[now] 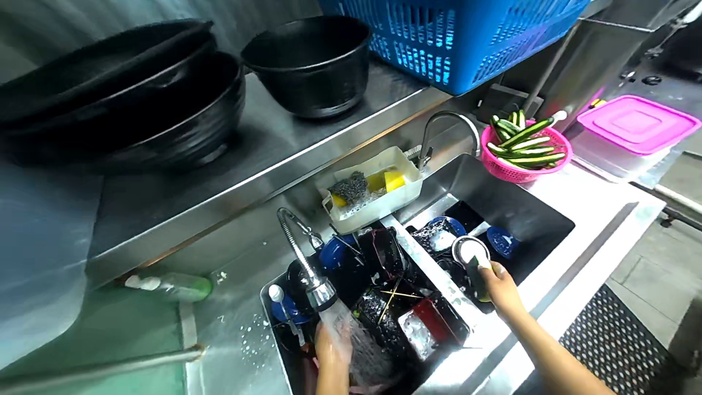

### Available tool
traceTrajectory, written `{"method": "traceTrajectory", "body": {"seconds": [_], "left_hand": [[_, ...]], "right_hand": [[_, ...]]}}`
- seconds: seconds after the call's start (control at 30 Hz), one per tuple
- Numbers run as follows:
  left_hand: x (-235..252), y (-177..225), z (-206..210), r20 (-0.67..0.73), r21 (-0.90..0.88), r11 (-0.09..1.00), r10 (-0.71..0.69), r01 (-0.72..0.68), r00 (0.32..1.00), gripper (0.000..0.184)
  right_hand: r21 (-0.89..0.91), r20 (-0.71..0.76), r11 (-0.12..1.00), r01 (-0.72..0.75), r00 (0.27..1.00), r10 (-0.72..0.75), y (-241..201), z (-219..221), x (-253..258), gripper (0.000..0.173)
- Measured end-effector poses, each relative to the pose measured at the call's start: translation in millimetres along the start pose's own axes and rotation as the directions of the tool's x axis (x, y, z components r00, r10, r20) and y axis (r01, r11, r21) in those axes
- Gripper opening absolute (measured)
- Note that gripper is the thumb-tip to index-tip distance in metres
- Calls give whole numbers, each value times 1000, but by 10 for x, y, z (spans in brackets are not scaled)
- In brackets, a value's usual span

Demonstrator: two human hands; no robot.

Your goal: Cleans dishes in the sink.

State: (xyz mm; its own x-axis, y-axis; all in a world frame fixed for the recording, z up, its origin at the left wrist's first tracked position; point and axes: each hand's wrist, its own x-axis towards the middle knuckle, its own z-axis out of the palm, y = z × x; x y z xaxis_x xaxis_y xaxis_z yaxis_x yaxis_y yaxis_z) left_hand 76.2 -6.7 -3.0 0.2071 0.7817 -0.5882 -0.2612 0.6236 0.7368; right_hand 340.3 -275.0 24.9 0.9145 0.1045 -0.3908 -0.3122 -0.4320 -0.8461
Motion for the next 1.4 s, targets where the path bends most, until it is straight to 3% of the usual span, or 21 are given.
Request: {"method": "traceTrajectory", "body": {"seconds": [0.03,0.1,0.13,0.2,0.27,0.3,0.37,0.47,0.5,0.57,0.63,0.7,0.8,0.9,0.93,1.07,1.13,1.2,1.27,1.33,1.4], "left_hand": [[-162,7,-8,-17,19,1000,-3,3,1000,39],[-448,36,-21,1,-32,997,-69,69,998,64],[-584,50,-20,22,-101,986,-133,134,991,66],[-831,86,20,49,-239,935,-257,262,965,51],[-1007,85,34,90,-258,916,-293,306,952,41],[-1040,71,20,136,-239,922,-279,305,951,34],[-1044,45,-14,235,-191,943,-227,274,945,41],[-1077,0,-20,361,-179,957,-152,228,920,57],[-1095,-27,-2,348,-160,963,-150,216,926,53],[-1148,-99,16,221,-132,976,-143,175,965,43],[-1169,-118,15,152,-134,982,-116,136,982,54],[-1120,-135,-18,161,-155,982,-85,110,983,58],[-1021,-189,-40,204,-152,980,-92,125,975,44],[-1079,-221,41,257,-84,985,-128,154,958,59],[-1122,-231,85,226,-101,980,-147,173,963,53],[-1135,-226,53,169,-204,954,-188,221,968,42],[-1084,-174,37,176,-203,953,-191,225,966,32],[-1070,-92,119,107,-157,962,-208,223,972,35],[-1019,-76,219,-9,-71,977,-202,201,979,45],[-928,-122,314,-17,-18,979,-202,202,979,51],[-958,-206,391,78,4,972,-234,234,969,48]], "right_hand": [[-15,31,998,63,998,-62,-146,62,-160,39],[-122,173,959,256,957,-234,-416,278,-497,41],[-201,283,899,388,902,-326,-517,419,-663,40],[-360,522,673,647,737,-429,-590,765,-935,40],[-428,722,468,773,604,-337,-571,1091,-1225,44],[-420,787,432,798,557,-265,-550,1230,-1382,45],[-361,860,469,806,483,-166,-508,1441,-1689,50],[-224,910,500,837,363,-200,-543,1598,-1855,52],[-215,909,474,854,352,-223,-570,1633,-1786,51],[-295,870,427,855,425,-251,-552,1654,-1532,55],[-418,801,370,830,529,-281,-404,1612,-1244,58],[-456,795,378,806,559,-234,-291,1507,-1255,66],[-342,863,500,795,477,-169,-273,1439,-1689,60],[-156,916,485,860,309,-254,-353,1567,-1711,50],[-156,908,465,872,311,-280,-407,1613,-1601,51],[-348,830,318,882,447,-334,-633,1558,-1033,53],[-313,736,444,840,510,-446,-753,1404,-969,47],[-220,616,728,650,671,-413,-820,1235,-1027,40],[-40,522,951,308,818,-243,-792,1145,-1206,39],[190,478,981,46,868,-133,-793,1118,-1482,41],[320,464,943,-88,883,-74,-849,1114,-1808,42]]}}
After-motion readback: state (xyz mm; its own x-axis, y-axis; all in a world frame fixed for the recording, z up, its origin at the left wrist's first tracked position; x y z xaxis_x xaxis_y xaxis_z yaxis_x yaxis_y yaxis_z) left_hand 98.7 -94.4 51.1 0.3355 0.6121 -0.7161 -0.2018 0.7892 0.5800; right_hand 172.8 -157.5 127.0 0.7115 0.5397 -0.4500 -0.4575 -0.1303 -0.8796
